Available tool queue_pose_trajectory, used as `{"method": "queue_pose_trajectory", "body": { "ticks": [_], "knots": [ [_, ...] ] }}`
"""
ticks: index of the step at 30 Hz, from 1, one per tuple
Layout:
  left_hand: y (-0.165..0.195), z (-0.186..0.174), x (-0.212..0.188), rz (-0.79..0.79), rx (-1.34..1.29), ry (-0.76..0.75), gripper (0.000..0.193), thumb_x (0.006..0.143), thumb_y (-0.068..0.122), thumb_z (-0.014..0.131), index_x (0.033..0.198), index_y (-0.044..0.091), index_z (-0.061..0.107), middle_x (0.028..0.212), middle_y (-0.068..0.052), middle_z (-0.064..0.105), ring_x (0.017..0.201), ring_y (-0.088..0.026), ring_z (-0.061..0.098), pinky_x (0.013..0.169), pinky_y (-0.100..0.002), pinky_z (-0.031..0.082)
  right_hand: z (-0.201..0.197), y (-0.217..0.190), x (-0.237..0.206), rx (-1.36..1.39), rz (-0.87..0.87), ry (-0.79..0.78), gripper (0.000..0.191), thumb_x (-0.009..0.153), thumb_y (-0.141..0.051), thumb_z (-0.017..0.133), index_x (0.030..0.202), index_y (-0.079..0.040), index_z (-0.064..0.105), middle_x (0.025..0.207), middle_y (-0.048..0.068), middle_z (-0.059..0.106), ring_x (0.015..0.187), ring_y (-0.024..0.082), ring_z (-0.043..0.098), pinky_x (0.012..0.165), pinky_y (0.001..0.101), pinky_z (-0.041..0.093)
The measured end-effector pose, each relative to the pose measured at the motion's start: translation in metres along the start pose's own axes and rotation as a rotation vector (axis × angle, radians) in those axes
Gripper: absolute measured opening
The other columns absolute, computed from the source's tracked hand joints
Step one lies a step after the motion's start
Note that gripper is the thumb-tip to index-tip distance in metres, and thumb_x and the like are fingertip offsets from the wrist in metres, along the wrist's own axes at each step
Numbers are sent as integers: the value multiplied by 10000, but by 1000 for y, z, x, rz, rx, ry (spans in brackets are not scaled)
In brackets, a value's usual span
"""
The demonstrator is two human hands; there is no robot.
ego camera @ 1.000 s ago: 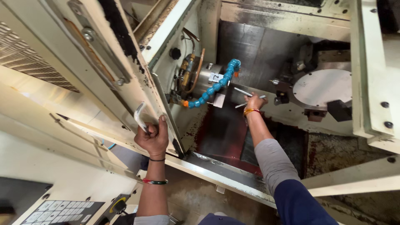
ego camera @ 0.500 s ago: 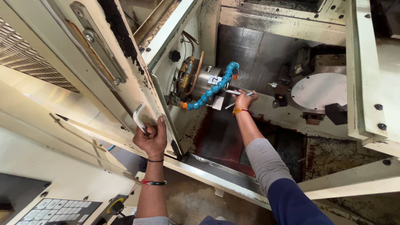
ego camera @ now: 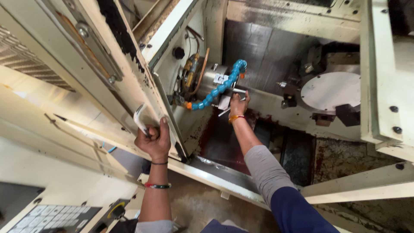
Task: The person repeatedly picks up cylindrical metal rods, places them on a digital scale, and then puts them into a green crate. The person also opens the machine door to place a rod inside the lathe and closes it.
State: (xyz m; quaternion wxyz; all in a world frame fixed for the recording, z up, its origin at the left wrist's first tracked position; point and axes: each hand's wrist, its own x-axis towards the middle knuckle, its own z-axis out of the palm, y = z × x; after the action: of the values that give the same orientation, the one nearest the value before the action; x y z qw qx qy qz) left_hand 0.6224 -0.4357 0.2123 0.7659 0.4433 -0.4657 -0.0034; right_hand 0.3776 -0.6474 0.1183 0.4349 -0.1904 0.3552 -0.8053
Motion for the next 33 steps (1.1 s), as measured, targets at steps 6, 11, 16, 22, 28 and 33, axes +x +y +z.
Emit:
{"method": "queue_pose_trajectory", "body": {
  "ticks": [6,11,16,22,28,33],
  "knots": [
    [2,2,0,-26,-16,37,276,879,53,835,830,92,566,584,106,408,546,5,342,520,-188,288,-20,-4,0,-41,313,-54,689,1000,-14,554,1494,-455,364,932,-14,539,685,103,500,651,352,503],
    [4,0,-2,-56,-33,64,416,895,70,852,759,105,460,605,102,351,583,-1,289,530,-196,251,-34,-6,-1,-100,441,-108,688,1039,-77,544,1523,-512,322,954,29,441,681,141,438,759,470,560],
    [4,1,1,-58,-71,64,407,899,75,847,766,101,464,600,104,356,578,2,287,532,-198,247,-35,-6,2,-125,484,-121,718,1027,-79,520,1528,-539,290,1112,51,493,726,170,494,786,492,569],
    [3,0,2,-48,-45,60,315,896,80,839,831,72,531,592,99,348,568,-2,283,531,-194,249,-31,-1,1,-147,460,-103,739,1008,-76,533,1520,-548,286,1118,62,497,692,179,462,737,475,570],
    [1,2,10,-13,45,66,316,873,99,851,810,79,542,581,99,352,546,-3,308,510,-187,265,-21,-6,-1,-218,420,-121,755,1023,-102,562,1553,-540,251,1009,65,515,638,163,503,665,425,537],
    [-1,3,3,-17,-35,66,452,894,128,862,734,123,440,577,105,387,548,-1,341,506,-193,298,-28,-17,-8,-182,421,-153,779,1003,-92,597,1564,-531,281,963,16,568,547,150,491,540,371,505]
  ]
}}
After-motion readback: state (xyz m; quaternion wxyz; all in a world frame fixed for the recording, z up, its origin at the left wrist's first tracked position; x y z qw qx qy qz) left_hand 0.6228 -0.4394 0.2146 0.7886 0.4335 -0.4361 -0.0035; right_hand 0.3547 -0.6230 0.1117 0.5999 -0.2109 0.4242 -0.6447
